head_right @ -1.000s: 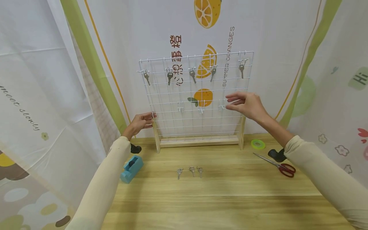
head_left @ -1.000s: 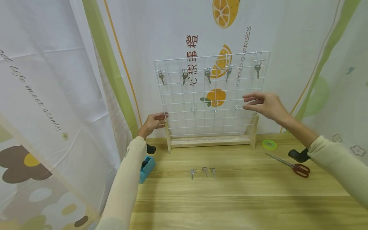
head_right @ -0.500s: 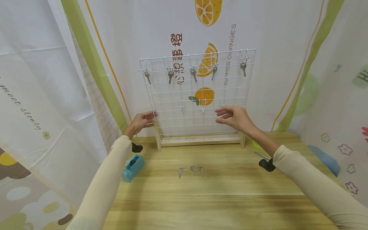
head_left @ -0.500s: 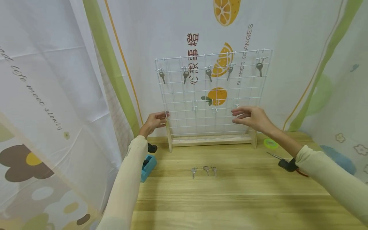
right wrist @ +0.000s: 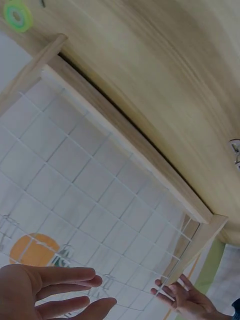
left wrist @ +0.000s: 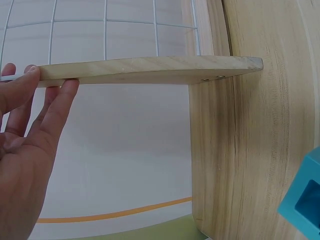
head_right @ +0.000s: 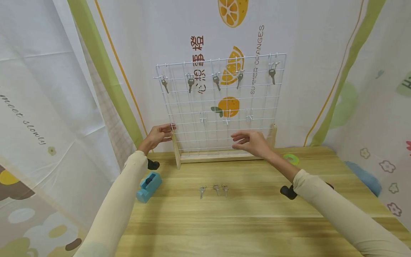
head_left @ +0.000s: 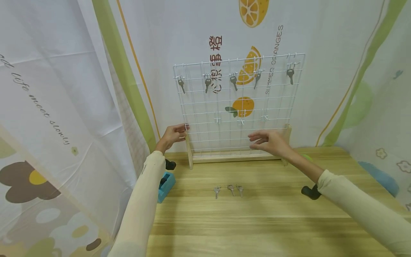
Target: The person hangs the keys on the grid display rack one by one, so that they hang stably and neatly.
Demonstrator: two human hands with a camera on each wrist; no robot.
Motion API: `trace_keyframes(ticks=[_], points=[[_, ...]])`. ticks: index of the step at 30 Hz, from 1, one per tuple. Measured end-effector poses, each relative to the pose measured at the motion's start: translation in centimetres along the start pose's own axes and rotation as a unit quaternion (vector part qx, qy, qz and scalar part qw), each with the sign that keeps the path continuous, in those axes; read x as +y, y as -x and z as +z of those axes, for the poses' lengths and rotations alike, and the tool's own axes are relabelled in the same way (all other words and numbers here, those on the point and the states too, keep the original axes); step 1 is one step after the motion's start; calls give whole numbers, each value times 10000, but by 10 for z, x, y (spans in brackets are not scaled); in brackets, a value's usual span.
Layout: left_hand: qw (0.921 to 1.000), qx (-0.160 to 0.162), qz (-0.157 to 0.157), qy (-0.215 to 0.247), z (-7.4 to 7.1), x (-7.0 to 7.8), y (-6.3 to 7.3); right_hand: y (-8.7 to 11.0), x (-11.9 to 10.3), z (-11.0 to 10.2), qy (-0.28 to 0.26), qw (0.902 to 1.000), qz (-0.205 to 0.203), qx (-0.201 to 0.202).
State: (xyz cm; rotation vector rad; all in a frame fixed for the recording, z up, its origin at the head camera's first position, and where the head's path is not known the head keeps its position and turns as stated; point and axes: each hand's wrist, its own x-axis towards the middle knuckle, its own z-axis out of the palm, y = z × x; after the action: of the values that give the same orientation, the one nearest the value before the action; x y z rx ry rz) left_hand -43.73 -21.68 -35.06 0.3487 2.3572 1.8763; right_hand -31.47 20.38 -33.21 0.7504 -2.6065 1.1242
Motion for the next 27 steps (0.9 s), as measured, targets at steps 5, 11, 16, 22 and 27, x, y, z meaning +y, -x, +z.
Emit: trace_keyframes(ticks=[5,11,16,22,27], points=[[10000,67,-25,46,0,1,0,-3,3,20,-103,9998,18,-154],[10000,84,-49,-2,1,2,0,-3,7,41,-243,9994,-44,-250],[10000,76,-4,-59,1,2,1,-3,10,55,-279,9988,-259,-305],[10000,52,18,-67,0,1,2,-2,11,72,-511,9972,-118,-525],[10000,15,-22,8,1,4,4,2,16,87,-606,9959,-102,-667]])
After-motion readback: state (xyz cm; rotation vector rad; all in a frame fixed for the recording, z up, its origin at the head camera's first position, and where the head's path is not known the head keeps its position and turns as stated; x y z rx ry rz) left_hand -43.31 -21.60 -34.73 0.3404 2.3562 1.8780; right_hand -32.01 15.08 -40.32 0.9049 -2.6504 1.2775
